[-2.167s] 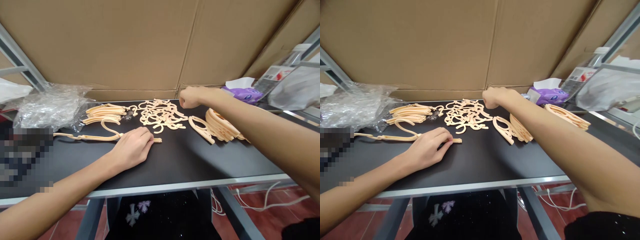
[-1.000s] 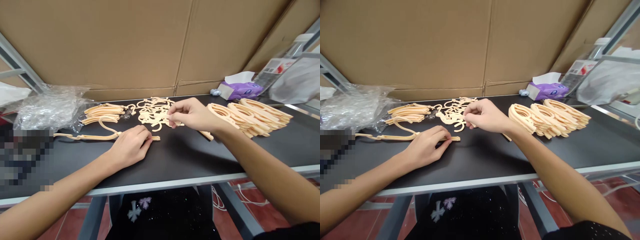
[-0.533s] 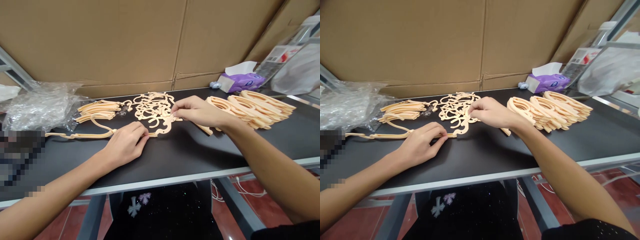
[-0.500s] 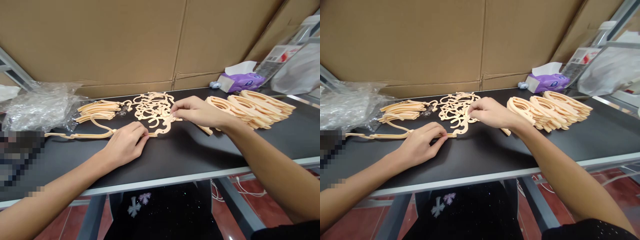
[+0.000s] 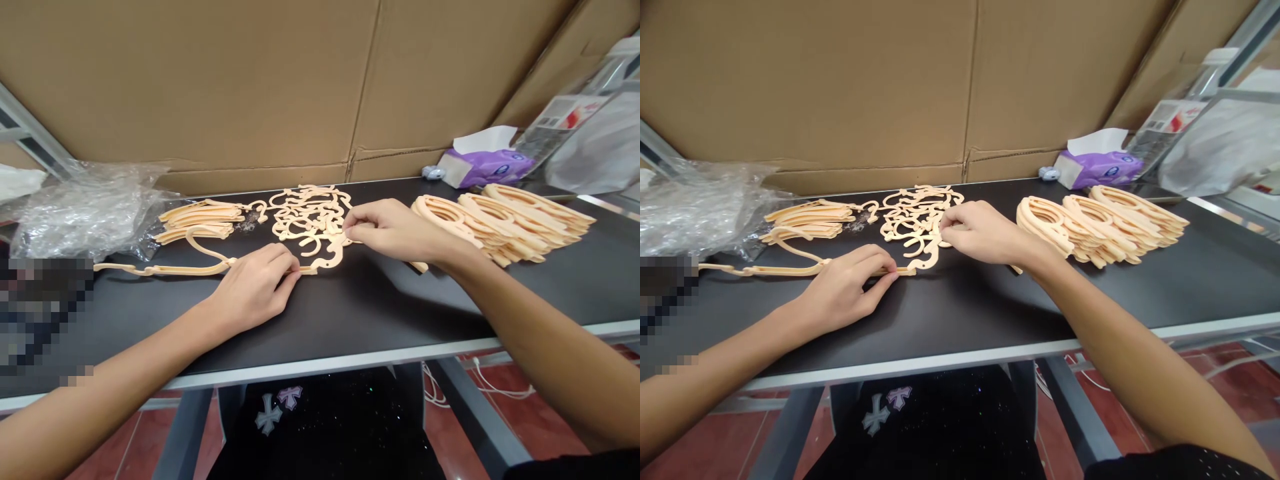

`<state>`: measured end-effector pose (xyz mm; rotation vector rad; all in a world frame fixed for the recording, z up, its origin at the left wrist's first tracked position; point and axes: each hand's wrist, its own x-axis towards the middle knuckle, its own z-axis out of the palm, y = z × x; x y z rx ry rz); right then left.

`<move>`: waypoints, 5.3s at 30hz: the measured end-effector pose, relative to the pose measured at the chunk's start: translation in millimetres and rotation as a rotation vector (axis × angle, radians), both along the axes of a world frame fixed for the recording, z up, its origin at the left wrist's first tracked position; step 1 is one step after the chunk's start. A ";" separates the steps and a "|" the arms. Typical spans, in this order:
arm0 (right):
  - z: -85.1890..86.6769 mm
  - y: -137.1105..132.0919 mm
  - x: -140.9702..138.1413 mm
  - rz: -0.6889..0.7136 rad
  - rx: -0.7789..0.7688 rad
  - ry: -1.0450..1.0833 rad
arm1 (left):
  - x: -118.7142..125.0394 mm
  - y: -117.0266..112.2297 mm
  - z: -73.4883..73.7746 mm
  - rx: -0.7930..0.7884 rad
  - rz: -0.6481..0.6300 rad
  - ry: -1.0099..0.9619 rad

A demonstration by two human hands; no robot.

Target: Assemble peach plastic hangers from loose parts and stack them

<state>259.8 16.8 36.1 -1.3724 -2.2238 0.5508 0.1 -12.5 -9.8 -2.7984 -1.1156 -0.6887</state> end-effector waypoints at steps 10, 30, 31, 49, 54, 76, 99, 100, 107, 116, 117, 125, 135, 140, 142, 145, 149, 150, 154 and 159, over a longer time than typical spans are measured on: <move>-6.5 0.1 -1.8 0.003 0.031 -0.010 | 0.0 0.1 -0.6 -0.002 -0.009 -0.011; -15.2 5.6 -1.7 -0.037 -0.104 0.092 | -1.4 4.2 -4.1 -0.054 -0.042 -0.063; -14.5 5.3 -2.0 -0.032 -0.120 0.111 | -1.2 3.9 -4.0 -0.057 -0.036 -0.060; -18.2 8.6 0.7 -0.020 -0.173 0.129 | 0.1 2.1 -2.5 -0.108 0.004 -0.047; -18.1 6.6 -3.5 -0.006 -0.179 0.152 | -0.1 2.6 -3.5 -0.091 -0.004 -0.051; -22.3 9.3 0.9 0.066 -0.078 0.184 | -0.3 4.0 -3.5 -0.061 -0.028 -0.060; 0.2 -11.8 -1.7 0.257 0.360 -0.303 | -2.5 7.0 -4.3 -0.044 -0.080 -0.065; 2.2 -12.4 -2.3 0.275 0.371 -0.334 | -2.4 7.0 -4.0 -0.043 -0.083 -0.063; 13.1 -7.4 -5.8 0.387 0.414 -0.480 | -3.0 9.0 -2.9 -0.055 -0.104 -0.065; 26.3 -11.1 -14.7 0.435 0.396 -0.619 | -4.0 11.2 -0.7 -0.067 -0.184 -0.058; 27.1 -9.3 -15.5 0.439 0.375 -0.590 | -4.0 11.6 -1.0 -0.065 -0.187 -0.061; 20.0 -0.7 -12.6 0.397 0.214 -0.465 | -3.3 11.5 -2.3 -0.057 -0.194 -0.069; 17.9 -25.4 -12.2 0.417 0.429 -0.758 | -2.1 10.2 0.4 -0.051 -0.160 -0.075; 11.4 -32.5 -3.5 0.365 0.456 -0.758 | -0.6 5.3 -0.5 0.021 -0.130 -0.086; 9.5 -33.6 -1.7 0.328 0.483 -0.750 | 0.2 4.6 -2.3 0.046 -0.136 -0.081; 8.6 -30.7 -0.1 0.294 0.512 -0.652 | 0.7 4.8 -4.2 0.085 -0.135 -0.095; 15.6 -20.3 7.1 0.275 0.493 -0.341 | -0.7 4.9 -0.1 0.210 -0.121 -0.158; 18.6 -18.0 10.6 0.258 0.472 -0.275 | -1.1 4.2 2.3 0.282 -0.114 -0.173; 28.8 -16.2 29.1 0.147 0.406 -0.086 | -1.7 -2.3 11.6 0.595 -0.141 -0.191; 36.0 -23.4 53.4 -0.046 0.360 0.145 | 0.2 -8.6 11.7 0.393 -0.377 -0.129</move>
